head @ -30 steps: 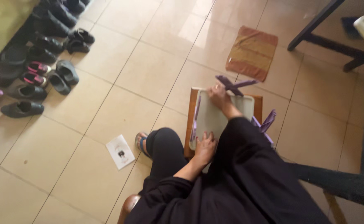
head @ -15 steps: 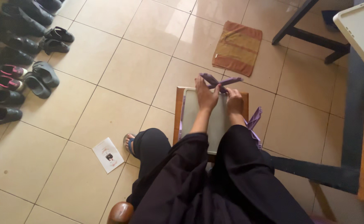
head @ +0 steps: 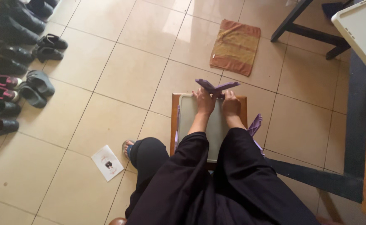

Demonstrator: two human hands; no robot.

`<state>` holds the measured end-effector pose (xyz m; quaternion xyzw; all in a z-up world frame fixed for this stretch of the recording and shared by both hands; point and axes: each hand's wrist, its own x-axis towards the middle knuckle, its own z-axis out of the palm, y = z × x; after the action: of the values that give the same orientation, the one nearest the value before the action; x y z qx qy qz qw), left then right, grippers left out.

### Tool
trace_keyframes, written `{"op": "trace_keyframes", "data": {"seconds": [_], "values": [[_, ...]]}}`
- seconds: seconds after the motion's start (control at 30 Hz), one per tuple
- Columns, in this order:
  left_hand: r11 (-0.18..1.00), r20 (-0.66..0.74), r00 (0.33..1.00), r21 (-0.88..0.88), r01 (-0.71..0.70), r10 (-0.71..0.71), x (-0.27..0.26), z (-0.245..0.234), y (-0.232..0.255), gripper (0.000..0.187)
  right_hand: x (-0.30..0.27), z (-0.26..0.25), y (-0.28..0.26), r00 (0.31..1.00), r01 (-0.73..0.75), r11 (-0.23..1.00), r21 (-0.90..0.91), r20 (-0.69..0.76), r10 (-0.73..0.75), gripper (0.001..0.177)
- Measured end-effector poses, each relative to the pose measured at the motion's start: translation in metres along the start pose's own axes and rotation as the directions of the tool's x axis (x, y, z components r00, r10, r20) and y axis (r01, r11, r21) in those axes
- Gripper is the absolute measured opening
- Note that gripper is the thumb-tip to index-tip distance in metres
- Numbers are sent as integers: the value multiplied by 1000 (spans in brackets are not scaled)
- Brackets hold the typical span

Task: The person assembles a stack of white plastic trays by inserting purple cross-shaped plastic supports between them. They repeatedly pick up trays and supports, fit the supports into the tray edges, and stack the trays on a small wooden stool.

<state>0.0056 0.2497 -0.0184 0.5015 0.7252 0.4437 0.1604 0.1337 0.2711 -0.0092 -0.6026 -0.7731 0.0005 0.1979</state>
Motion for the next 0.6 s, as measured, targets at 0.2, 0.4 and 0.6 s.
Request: {"op": "trace_keyframes", "data": {"seconds": [0.2, 0.4, 0.6], "values": [[996, -36, 996, 54, -76, 78, 2, 1, -8, 61, -2, 0, 0, 1000, 12, 1000, 23, -15, -11, 10], [998, 45, 998, 39, 44, -45, 4, -13, 10, 53, 11, -13, -7, 996, -53, 975, 218, 78, 37, 16], [992, -274, 955, 67, -103, 118, -2, -9, 16, 87, -33, -42, -71, 917, -244, 778, 579, -123, 379, 67]]}}
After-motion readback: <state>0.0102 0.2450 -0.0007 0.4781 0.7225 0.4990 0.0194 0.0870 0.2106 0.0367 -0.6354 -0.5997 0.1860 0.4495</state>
